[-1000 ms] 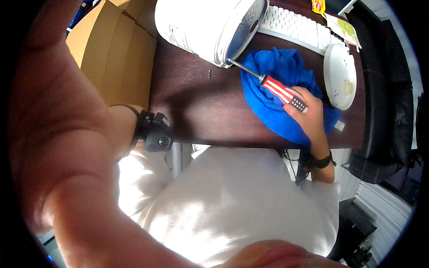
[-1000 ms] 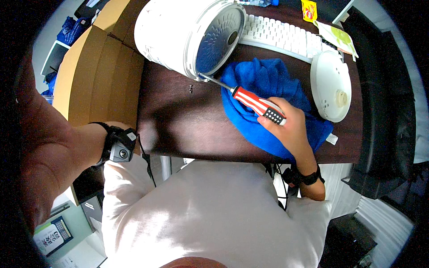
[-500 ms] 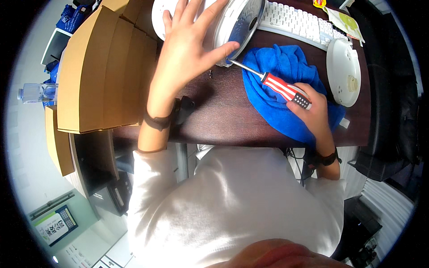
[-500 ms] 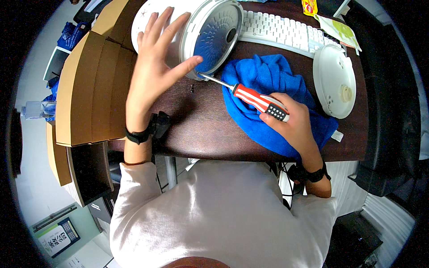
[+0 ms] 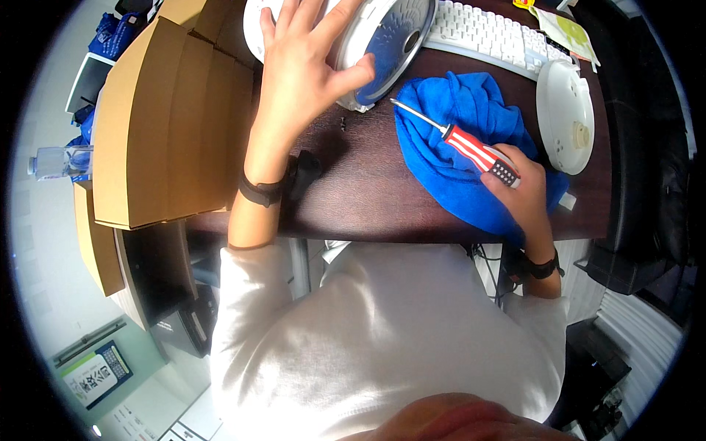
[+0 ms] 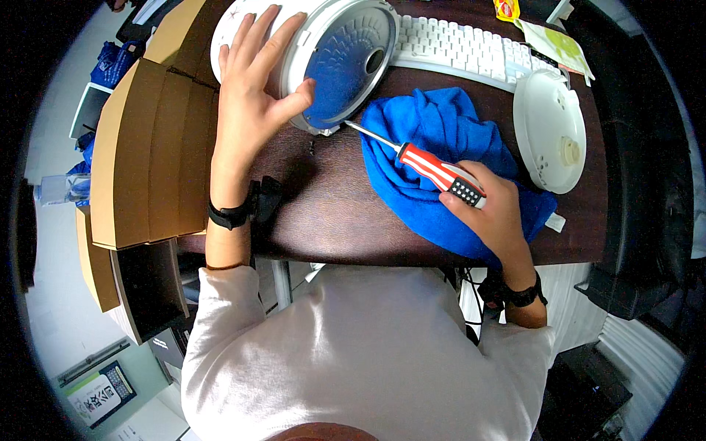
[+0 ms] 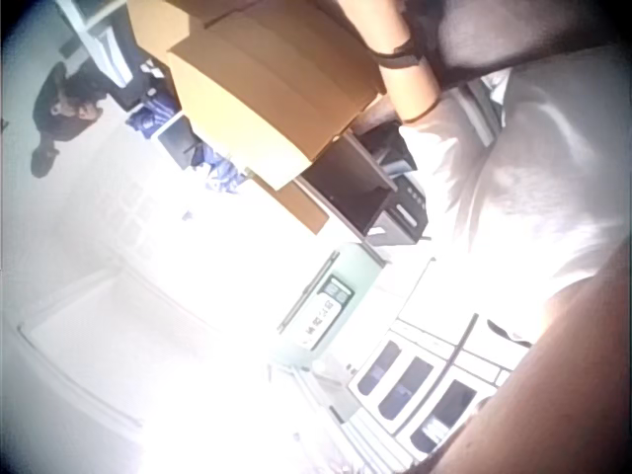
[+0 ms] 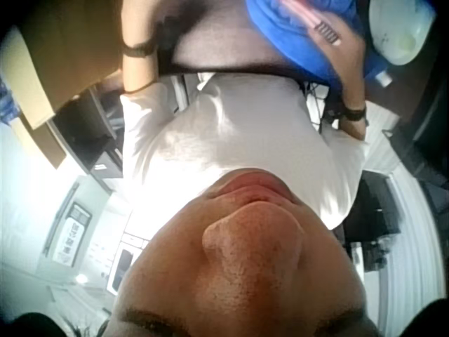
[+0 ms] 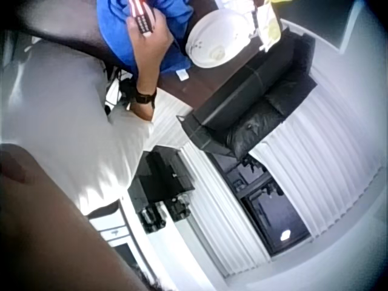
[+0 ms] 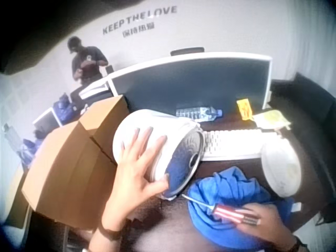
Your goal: The person uses a screwdriver to tighten screws on the bottom of a white cylindrical appliance. They repeatedly pick up screws from the table and insert them into the screwdriver before securing them into the appliance base.
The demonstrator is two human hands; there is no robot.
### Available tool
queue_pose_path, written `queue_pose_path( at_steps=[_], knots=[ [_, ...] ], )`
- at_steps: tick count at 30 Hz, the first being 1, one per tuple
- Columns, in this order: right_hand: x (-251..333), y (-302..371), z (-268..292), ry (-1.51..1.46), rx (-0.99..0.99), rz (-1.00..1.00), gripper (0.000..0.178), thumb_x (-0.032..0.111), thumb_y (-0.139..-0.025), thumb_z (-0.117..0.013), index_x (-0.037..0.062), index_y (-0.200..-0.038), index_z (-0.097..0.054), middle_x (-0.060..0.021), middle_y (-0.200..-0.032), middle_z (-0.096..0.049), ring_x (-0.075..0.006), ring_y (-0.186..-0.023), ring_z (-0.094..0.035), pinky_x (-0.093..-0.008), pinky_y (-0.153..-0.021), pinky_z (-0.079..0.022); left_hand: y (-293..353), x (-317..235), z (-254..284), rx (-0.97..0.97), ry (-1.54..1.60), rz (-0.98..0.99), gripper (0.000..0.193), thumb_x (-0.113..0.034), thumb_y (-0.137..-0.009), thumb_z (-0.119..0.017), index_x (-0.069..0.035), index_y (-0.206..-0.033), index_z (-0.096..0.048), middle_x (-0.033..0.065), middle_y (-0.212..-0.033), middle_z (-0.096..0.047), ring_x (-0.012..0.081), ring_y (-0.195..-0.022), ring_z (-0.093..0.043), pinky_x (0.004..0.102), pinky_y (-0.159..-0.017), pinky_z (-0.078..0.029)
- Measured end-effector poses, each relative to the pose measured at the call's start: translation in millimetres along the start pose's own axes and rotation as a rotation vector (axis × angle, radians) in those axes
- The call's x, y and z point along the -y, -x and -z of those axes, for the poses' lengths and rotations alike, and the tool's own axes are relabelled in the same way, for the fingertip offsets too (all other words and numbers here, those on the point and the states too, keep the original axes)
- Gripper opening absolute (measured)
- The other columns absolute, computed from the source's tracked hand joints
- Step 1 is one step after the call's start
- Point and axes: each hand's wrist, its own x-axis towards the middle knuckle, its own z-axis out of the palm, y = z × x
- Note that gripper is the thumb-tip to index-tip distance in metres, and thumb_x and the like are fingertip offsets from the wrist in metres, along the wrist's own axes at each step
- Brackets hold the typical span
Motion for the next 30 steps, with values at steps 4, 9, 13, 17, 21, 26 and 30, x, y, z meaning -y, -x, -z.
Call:
queue_pose_path(
  at_steps=[4,9,13,17,21,26,30],
  knots=[
    [-4.7,-0.5,-0.6,0.005,0.014,-0.018,0.038,0.019,-0.074,-0.074,-0.0013,-0.103,-0.059,-0.014,-0.084,-0.066,-0.0175,-0.073,-0.066,-0.0276,-0.065,-0.05,-0.3,5.3,4.0,0.013,0.027,-0.046,0.067,-0.029,-0.066,-0.067,-0.014,-0.129,-0.05,0.0211,-0.138,-0.038,0.0457,-0.128,-0.031,0.061,-0.103,-0.022],
    [-4.3,-2.2,-0.8,0.027,0.015,-0.023,0.037,0.018,-0.075,-0.073,-0.0014,-0.103,-0.059,-0.0134,-0.084,-0.066,-0.016,-0.072,-0.065,-0.0272,-0.065,-0.05,1.0,0.4,16.0,0.071,0.018,-0.043,0.068,-0.029,-0.066,-0.066,-0.013,-0.129,-0.05,0.0216,-0.137,-0.039,0.0459,-0.128,-0.031,0.0601,-0.103,-0.023],
    [-5.4,-3.5,2.8,0.02,0.022,-0.053,0.036,0.017,-0.075,-0.072,-0.0014,-0.103,-0.059,-0.0131,-0.084,-0.066,-0.0153,-0.073,-0.065,-0.0271,-0.066,-0.05,-8.2,2.6,15.4,0.09,0.019,-0.077,0.07,-0.028,-0.064,-0.066,-0.014,-0.13,-0.049,0.0219,-0.137,-0.039,0.0461,-0.128,-0.031,0.06,-0.103,-0.023],
    [-3.9,-3.1,2.1,0.023,0.017,-0.048,0.036,0.018,-0.075,-0.071,-0.0017,-0.103,-0.059,-0.0136,-0.085,-0.066,-0.0159,-0.074,-0.065,-0.0274,-0.065,-0.05,-17.0,4.7,19.9,0.142,0.041,-0.142,0.072,-0.029,-0.063,-0.065,-0.013,-0.131,-0.047,0.0221,-0.137,-0.039,0.0466,-0.129,-0.03,0.06,-0.103,-0.024],
    [-6.7,-8.9,7.6,0.006,0.039,-0.019,0.037,0.019,-0.075,-0.072,-0.0027,-0.102,-0.059,-0.0142,-0.085,-0.066,-0.0167,-0.074,-0.065,-0.0279,-0.065,-0.05,-27.0,3.3,20.0,0.188,0.03,-0.18,0.073,-0.029,-0.064,-0.064,-0.012,-0.132,-0.046,0.0226,-0.139,-0.037,0.0466,-0.13,-0.028,0.0588,-0.104,-0.023],
    [1.7,-10.9,-6.0,0.046,0.112,-0.05,0.037,0.021,-0.074,-0.074,-0.0003,-0.1,-0.06,-0.0158,-0.083,-0.066,-0.0219,-0.074,-0.066,-0.0299,-0.065,-0.05,-29.8,10.2,19.8,0.225,0.165,-0.178,0.072,-0.029,-0.065,-0.064,-0.011,-0.132,-0.046,0.0242,-0.14,-0.035,0.0464,-0.132,-0.024,0.0571,-0.107,-0.019],
    [5.7,-15.2,-24.6,0.109,0.209,0.036,0.035,0.024,-0.073,-0.074,0.0025,-0.098,-0.06,-0.0166,-0.082,-0.065,-0.0278,-0.073,-0.066,-0.0324,-0.064,-0.051,-22.8,30.6,8.9,0.093,0.286,-0.244,0.069,-0.031,-0.068,-0.066,-0.008,-0.13,-0.048,0.0235,-0.139,-0.037,0.0448,-0.133,-0.024,0.0562,-0.107,-0.018]
  ],
)
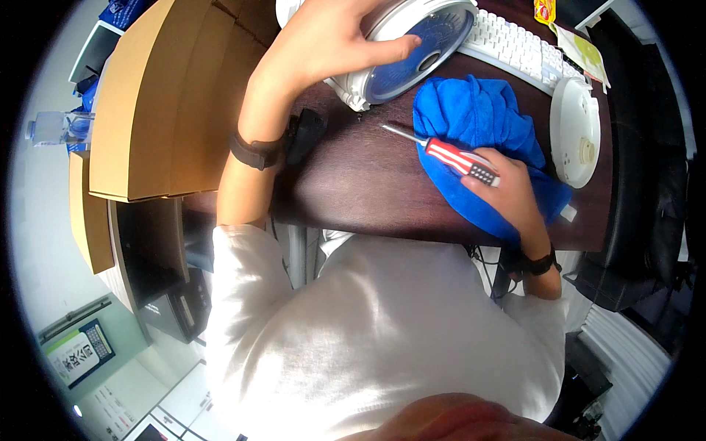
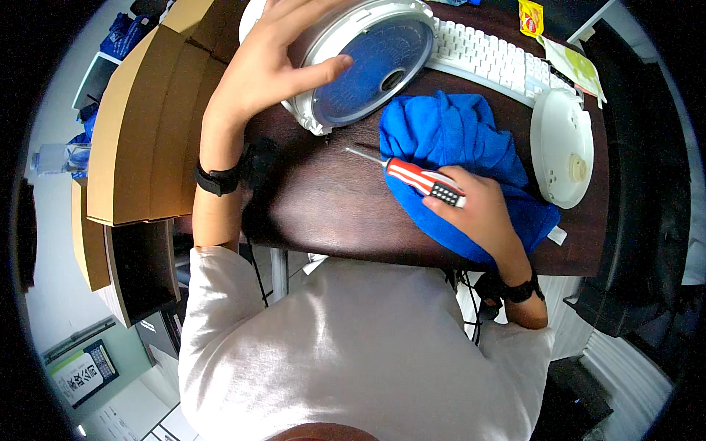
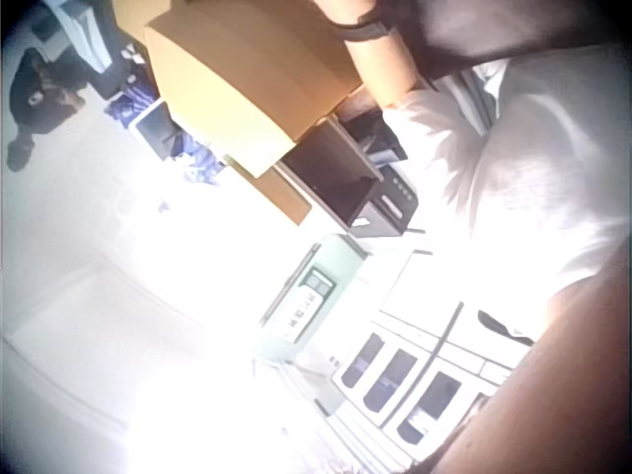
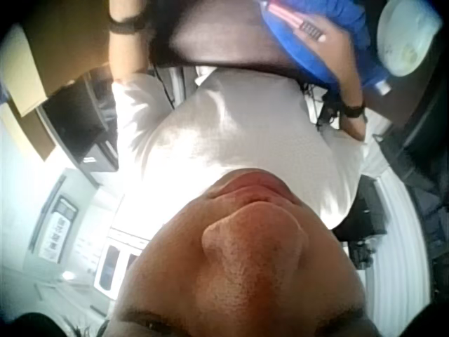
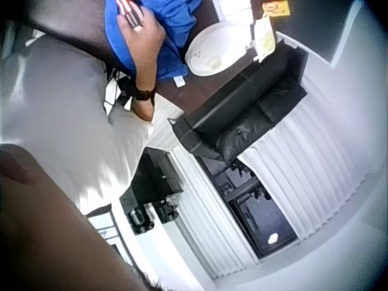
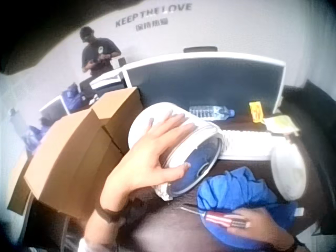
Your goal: The person uses a screwdriver to tighten screws on the bottom of a white cylindrical appliance. They repeatedly pick up screws from the table and insert them into the screwdriver before securing them into the appliance base.
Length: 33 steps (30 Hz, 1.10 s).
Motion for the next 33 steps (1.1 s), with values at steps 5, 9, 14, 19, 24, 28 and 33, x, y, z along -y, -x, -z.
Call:
queue_pose_path(
  at_steps=[5,9,14,19,24,28,33],
  knots=[
    [4.4,-16.3,-15.8,0.106,-0.018,0.023,0.037,0.03,-0.075,-0.074,0.0042,-0.097,-0.06,-0.0168,-0.081,-0.065,-0.0302,-0.071,-0.065,-0.0347,-0.061,-0.051,25.4,1.8,2.0,-0.098,-0.027,0.046,0.067,-0.036,-0.07,-0.069,-0.007,-0.128,-0.051,0.0227,-0.138,-0.039,0.0432,-0.132,-0.027,0.0564,-0.107,-0.015],
    [4.0,-26.7,-22.0,0.085,-0.035,0.043,0.035,0.03,-0.075,-0.073,0.0054,-0.097,-0.061,-0.0161,-0.08,-0.065,-0.0304,-0.07,-0.065,-0.0351,-0.059,-0.051,36.0,-1.6,5.9,-0.099,-0.072,0.08,0.063,-0.036,-0.072,-0.068,-0.009,-0.127,-0.053,0.0214,-0.137,-0.04,0.0427,-0.132,-0.028,0.0565,-0.107,-0.015],
    [5.3,-31.6,-28.4,0.168,-0.033,0.066,0.036,0.031,-0.075,-0.073,0.0059,-0.098,-0.06,-0.0162,-0.081,-0.065,-0.0305,-0.07,-0.066,-0.0356,-0.06,-0.051,22.7,2.7,-0.6,-0.114,-0.088,0.053,0.058,-0.036,-0.075,-0.066,-0.011,-0.126,-0.054,0.0211,-0.136,-0.042,0.0442,-0.131,-0.03,0.0577,-0.106,-0.016],
    [5.3,-29.8,-28.3,0.15,-0.055,0.069,0.037,0.032,-0.075,-0.073,0.0062,-0.098,-0.06,-0.0159,-0.081,-0.065,-0.0307,-0.07,-0.066,-0.0355,-0.06,-0.052,7.8,2.1,-3.3,-0.105,-0.116,0.035,0.056,-0.037,-0.077,-0.064,-0.011,-0.125,-0.054,0.022,-0.134,-0.043,0.0453,-0.129,-0.032,0.0586,-0.105,-0.019],
    [5.3,-27.7,-27.0,0.122,-0.036,0.1,0.036,0.03,-0.075,-0.074,0.0061,-0.097,-0.06,-0.0156,-0.081,-0.066,-0.0304,-0.07,-0.066,-0.0355,-0.061,-0.052,1.2,6.5,-3.7,-0.085,-0.117,0.026,0.057,-0.039,-0.077,-0.063,-0.01,-0.125,-0.054,0.0231,-0.134,-0.043,0.0452,-0.129,-0.032,0.0556,-0.105,-0.021],
    [4.1,-23.4,-24.7,0.08,-0.023,0.05,0.036,0.028,-0.074,-0.075,0.0053,-0.097,-0.06,-0.0156,-0.082,-0.066,-0.0278,-0.071,-0.066,-0.0339,-0.062,-0.052,7.8,8.6,-5.4,-0.217,-0.063,-0.023,0.052,-0.034,-0.075,-0.066,-0.006,-0.117,-0.057,0.0231,-0.126,-0.048,0.0436,-0.124,-0.038,0.0503,-0.103,-0.027],
    [-0.1,-12.5,-17.6,-0.082,-0.021,0.003,0.035,0.023,-0.074,-0.074,0.0033,-0.1,-0.06,-0.0143,-0.082,-0.066,-0.0208,-0.073,-0.067,-0.0298,-0.064,-0.051,39.4,24.3,-6.8,-0.333,-0.159,-0.015,0.042,-0.026,-0.072,-0.066,-0.009,-0.111,-0.063,0.0175,-0.123,-0.05,0.0374,-0.124,-0.038,0.0476,-0.103,-0.027]
  ],
)
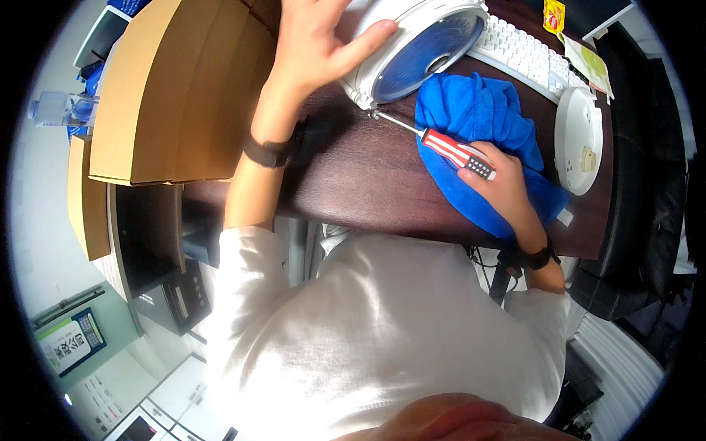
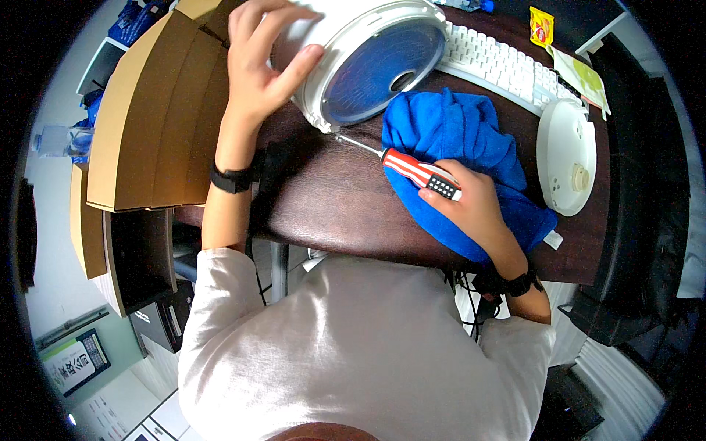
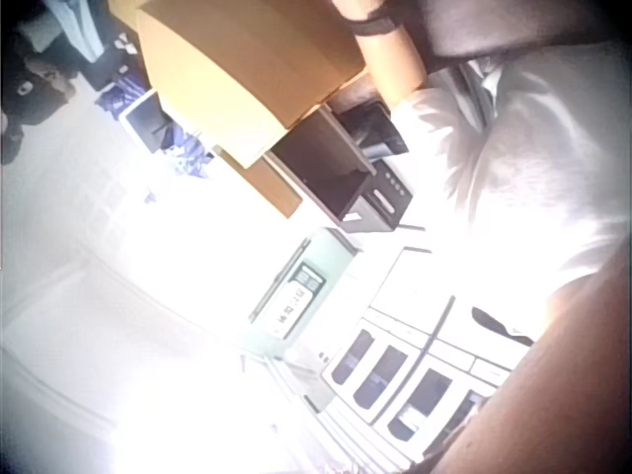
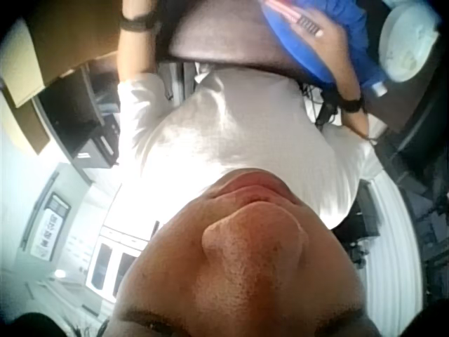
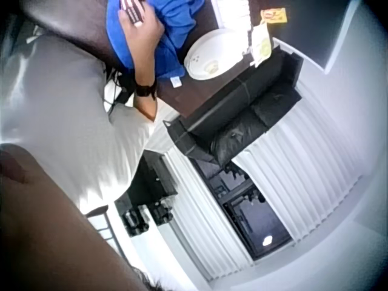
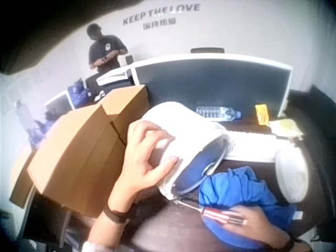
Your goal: The person uses a screwdriver to tighten screws on the bottom of a white cylindrical appliance. They repeatedly pick up screws from the table and insert them into the screwdriver before securing them into the appliance base.
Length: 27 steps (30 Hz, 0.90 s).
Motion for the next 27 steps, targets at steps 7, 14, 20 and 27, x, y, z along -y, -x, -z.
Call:
queue_pose_path(
  at_steps=[7,14,20,27],
  knots=[
    [-6.9,11.1,12.9,-0.108,0.007,-0.009,0.037,0.017,-0.074,-0.073,-0.0017,-0.103,-0.059,-0.012,-0.085,-0.066,-0.015,-0.074,-0.065,-0.0273,-0.066,-0.05,13.5,-16.1,2.8,-0.004,0.114,0.021,0.035,-0.024,-0.08,-0.062,-0.006,-0.11,-0.064,0.0144,-0.117,-0.056,0.0298,-0.111,-0.053,0.0385,-0.095,-0.04],
    [-13.4,18.9,20.1,-0.233,-0.038,-0.026,0.036,0.016,-0.078,-0.069,-0.0029,-0.106,-0.058,-0.0071,-0.087,-0.064,-0.0095,-0.076,-0.059,-0.0237,-0.068,-0.047,34.2,-21.3,-7.5,-0.065,0.18,-0.084,0.021,-0.022,-0.072,-0.066,-0.007,-0.086,-0.07,0.0168,-0.121,-0.057,0.0373,-0.126,-0.042,0.0537,-0.105,-0.026],
    [-15.5,24.4,27.1,-0.397,-0.028,-0.158,0.038,0.022,-0.081,-0.065,-0.0034,-0.108,-0.058,-0.0042,-0.087,-0.061,-0.0066,-0.075,-0.053,-0.0211,-0.066,-0.044,36.6,-37.2,-12.2,0.07,0.12,-0.033,0.032,-0.032,-0.062,-0.076,-0.019,-0.091,-0.073,0.0159,-0.136,-0.042,0.0426,-0.134,-0.024,0.0621,-0.106,-0.01],
    [-14.0,29.4,35.8,-0.237,-0.078,-0.054,0.036,0.023,-0.081,-0.065,-0.0037,-0.104,-0.059,-0.0024,-0.078,-0.059,-0.0051,-0.065,-0.051,-0.0198,-0.058,-0.041,34.0,-31.7,-19.7,0.104,0.033,-0.07,0.031,-0.033,-0.064,-0.074,-0.022,-0.093,-0.073,0.0177,-0.139,-0.037,0.0455,-0.135,-0.019,0.0639,-0.105,-0.007]
  ],
)
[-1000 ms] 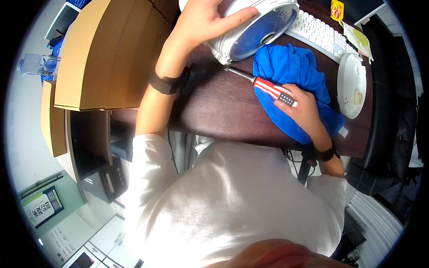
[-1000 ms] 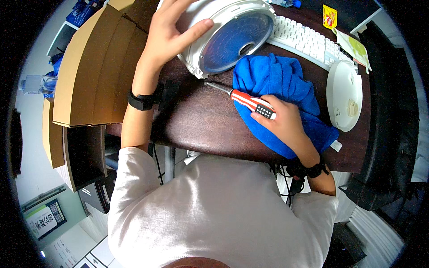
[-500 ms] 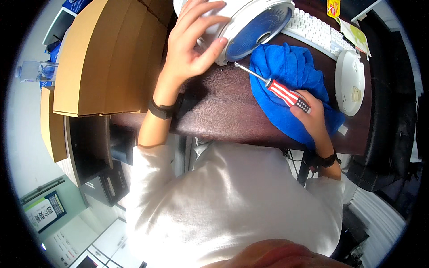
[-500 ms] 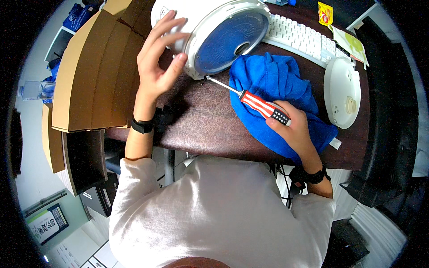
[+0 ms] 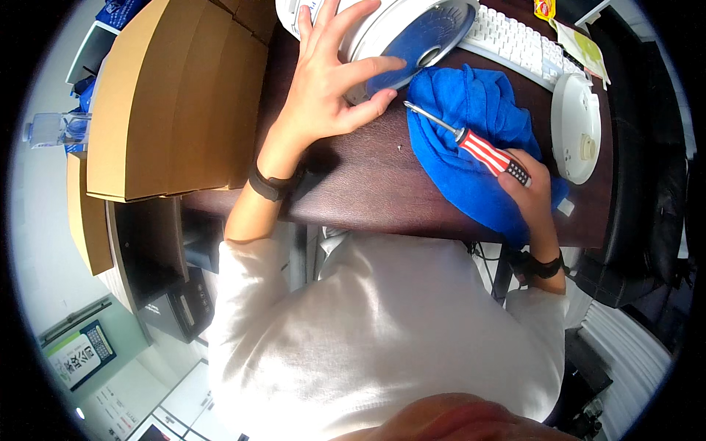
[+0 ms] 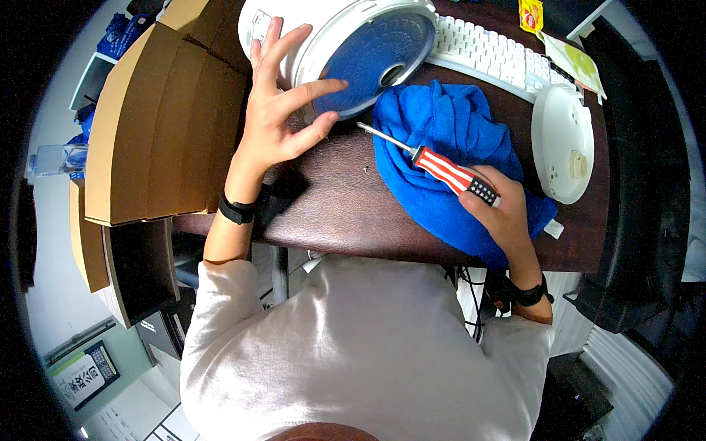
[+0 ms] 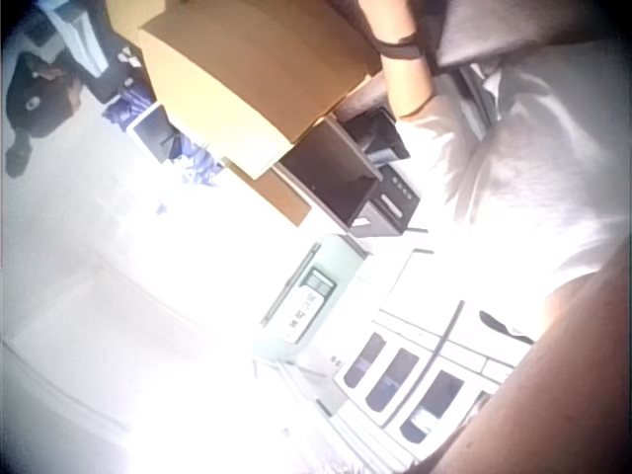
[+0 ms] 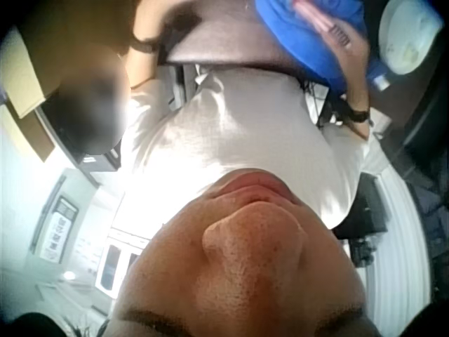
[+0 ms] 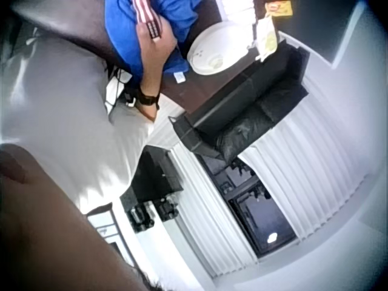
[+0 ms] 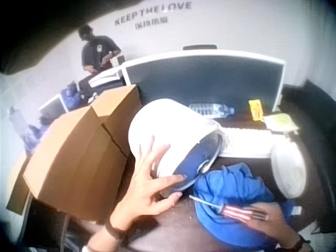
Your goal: The person uses a screwdriver to tighten screws on the bottom of a white cylindrical appliance. They repeatedly pick up screws from the table and insert them into the screwdriver before securing them into the appliance base.
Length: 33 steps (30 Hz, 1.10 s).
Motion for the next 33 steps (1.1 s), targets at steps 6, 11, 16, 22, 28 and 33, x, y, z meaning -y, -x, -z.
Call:
queue_pose_path(
  at_steps=[6,11,16,22,28,33],
  knots=[
    [4.1,2.6,3.8,-0.314,0.021,-0.172,0.037,0.027,-0.083,-0.06,-0.0042,-0.103,-0.059,0.0001,-0.063,-0.051,-0.0036,-0.05,-0.042,-0.0185,-0.043,-0.03,-2.1,-7.5,-0.3,0.008,0.005,0.014,0.033,-0.038,-0.06,-0.077,-0.02,-0.087,-0.073,0.0194,-0.143,-0.032,0.0473,-0.135,-0.015,0.0668,-0.103,-0.004],
    [-2.4,-4.5,-4.4,-0.549,0.074,-0.163,0.042,0.03,-0.085,-0.057,-0.0062,-0.105,-0.056,0.0003,-0.059,-0.048,-0.0041,-0.047,-0.04,-0.019,-0.041,-0.028,-0.9,-4.5,-5.9,-0.006,-0.008,0.013,0.042,-0.048,-0.053,-0.08,-0.02,-0.083,-0.073,0.0202,-0.144,-0.03,0.0489,-0.135,-0.014,0.0674,-0.102,-0.003],
    [3.5,-8.1,-15.4,-0.559,0.098,-0.197,0.044,0.035,-0.085,-0.058,-0.0056,-0.102,-0.053,-0.0004,-0.061,-0.047,-0.0039,-0.047,-0.039,-0.0186,-0.041,-0.029,0.2,-8.2,-7.5,-0.022,-0.011,0.05,0.038,-0.048,-0.055,-0.079,-0.023,-0.084,-0.074,0.0202,-0.144,-0.03,0.048,-0.135,-0.013,0.0662,-0.103,0.0],
    [0.7,-10.8,-19.4,-0.603,0.129,-0.174,0.046,0.033,-0.084,-0.059,-0.0069,-0.106,-0.054,-0.0001,-0.061,-0.047,-0.0041,-0.047,-0.04,-0.0186,-0.041,-0.029,3.5,-5.4,-11.4,-0.05,0.011,0.038,0.035,-0.047,-0.056,-0.079,-0.025,-0.084,-0.075,0.0194,-0.144,-0.031,0.0465,-0.136,-0.012,0.0644,-0.103,0.003],
    [5.5,-8.7,-11.9,-0.356,0.038,-0.151,0.039,0.029,-0.082,-0.059,-0.0044,-0.103,-0.058,0.002,-0.06,-0.048,-0.0027,-0.049,-0.04,-0.019,-0.042,-0.028,4.9,-4.2,-12.4,-0.039,-0.004,0.047,0.026,-0.034,-0.066,-0.073,-0.025,-0.089,-0.074,0.0195,-0.144,-0.03,0.0461,-0.136,-0.012,0.0631,-0.104,0.003],
    [18.3,0.3,5.9,0.125,0.023,0.076,0.03,0.023,-0.076,-0.067,-0.002,-0.091,-0.062,-0.0059,-0.069,-0.061,-0.0126,-0.056,-0.057,-0.026,-0.052,-0.043,4.0,2.2,-8.1,0.002,0.013,0.031,0.03,-0.023,-0.064,-0.062,-0.023,-0.092,-0.074,0.0199,-0.144,-0.031,0.0456,-0.136,-0.013,0.0622,-0.105,0.001]
  ],
)
